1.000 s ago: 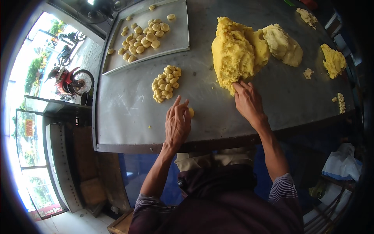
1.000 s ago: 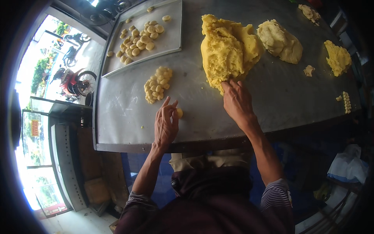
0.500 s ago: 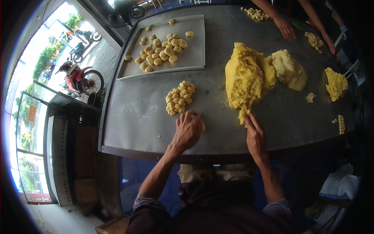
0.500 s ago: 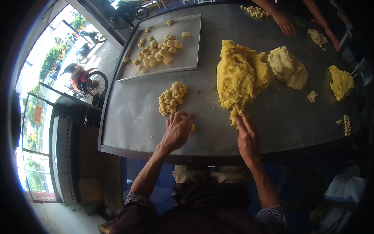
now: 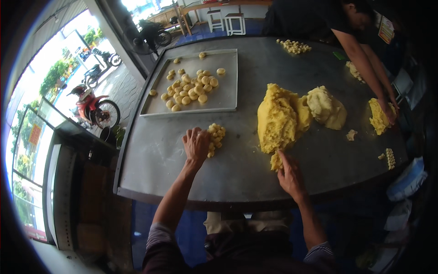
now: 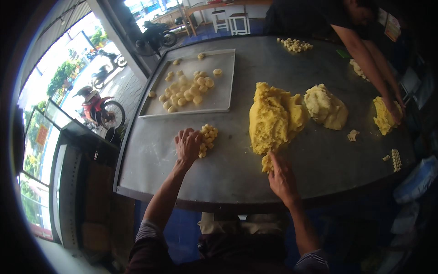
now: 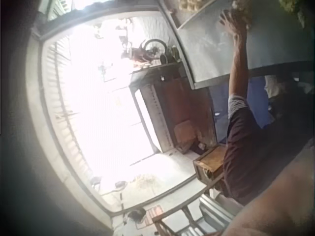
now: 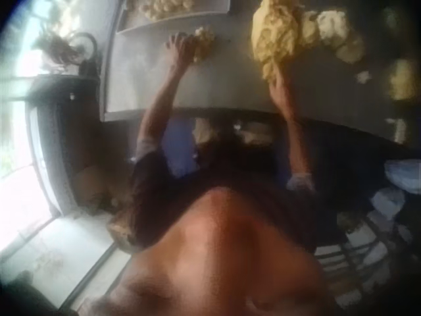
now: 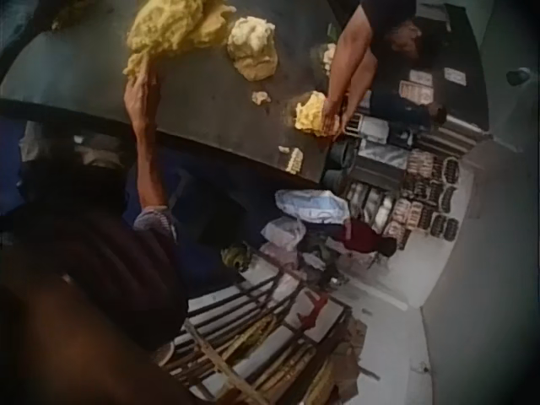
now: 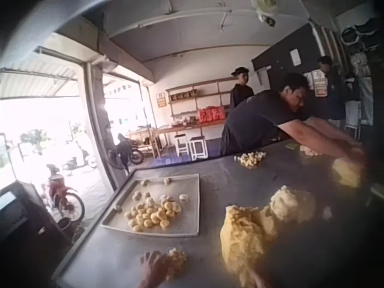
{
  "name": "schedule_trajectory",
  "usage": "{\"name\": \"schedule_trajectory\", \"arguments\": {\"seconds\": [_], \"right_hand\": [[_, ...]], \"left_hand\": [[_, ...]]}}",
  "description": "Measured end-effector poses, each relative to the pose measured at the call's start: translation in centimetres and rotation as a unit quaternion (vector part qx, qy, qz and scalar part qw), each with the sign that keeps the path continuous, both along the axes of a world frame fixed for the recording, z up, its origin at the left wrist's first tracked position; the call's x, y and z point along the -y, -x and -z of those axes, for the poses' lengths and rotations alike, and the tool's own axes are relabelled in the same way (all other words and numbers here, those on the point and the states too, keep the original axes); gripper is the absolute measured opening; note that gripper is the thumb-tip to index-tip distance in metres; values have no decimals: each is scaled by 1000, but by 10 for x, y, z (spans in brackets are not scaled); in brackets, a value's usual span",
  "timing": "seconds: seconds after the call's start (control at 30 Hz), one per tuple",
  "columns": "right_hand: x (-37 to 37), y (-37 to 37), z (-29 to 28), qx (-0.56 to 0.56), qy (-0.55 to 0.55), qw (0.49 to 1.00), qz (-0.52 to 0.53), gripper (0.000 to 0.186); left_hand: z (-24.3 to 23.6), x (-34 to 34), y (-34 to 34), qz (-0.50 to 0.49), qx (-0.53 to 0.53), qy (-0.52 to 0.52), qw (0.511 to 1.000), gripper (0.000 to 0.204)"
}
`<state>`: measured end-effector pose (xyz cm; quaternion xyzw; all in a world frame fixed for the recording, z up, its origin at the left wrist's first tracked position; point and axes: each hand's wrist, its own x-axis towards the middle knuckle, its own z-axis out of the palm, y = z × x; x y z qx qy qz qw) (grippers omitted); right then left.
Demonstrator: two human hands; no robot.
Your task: The person takes small pieces of yellow dough from a large pile, rolls them into balls between their palms, and places them onto a metal baking tray.
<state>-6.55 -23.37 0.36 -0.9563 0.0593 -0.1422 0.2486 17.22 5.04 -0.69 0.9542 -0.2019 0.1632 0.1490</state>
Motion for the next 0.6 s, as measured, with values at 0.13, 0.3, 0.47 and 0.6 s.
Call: {"name": "schedule_trajectory", "arguments": {"seconds": [0.13, 0.3, 0.47, 0.6], "right_hand": [[-2, 11, -11, -11, -73, 994, 76, 69], [-1, 28, -7, 73, -2, 996, 52, 62], [-1, 23, 6, 56, -50, 996, 43, 56], [5, -3, 7, 55, -93, 988, 108, 49]], "left_hand": [[-7, 5, 3, 37, -14, 6, 999, 18], [1, -13, -9, -15, -114, 424, 898, 14], [-19, -4, 46, 90, -207, 431, 874, 19], [-18, 5, 126, 235, -60, 101, 965, 26]]}}
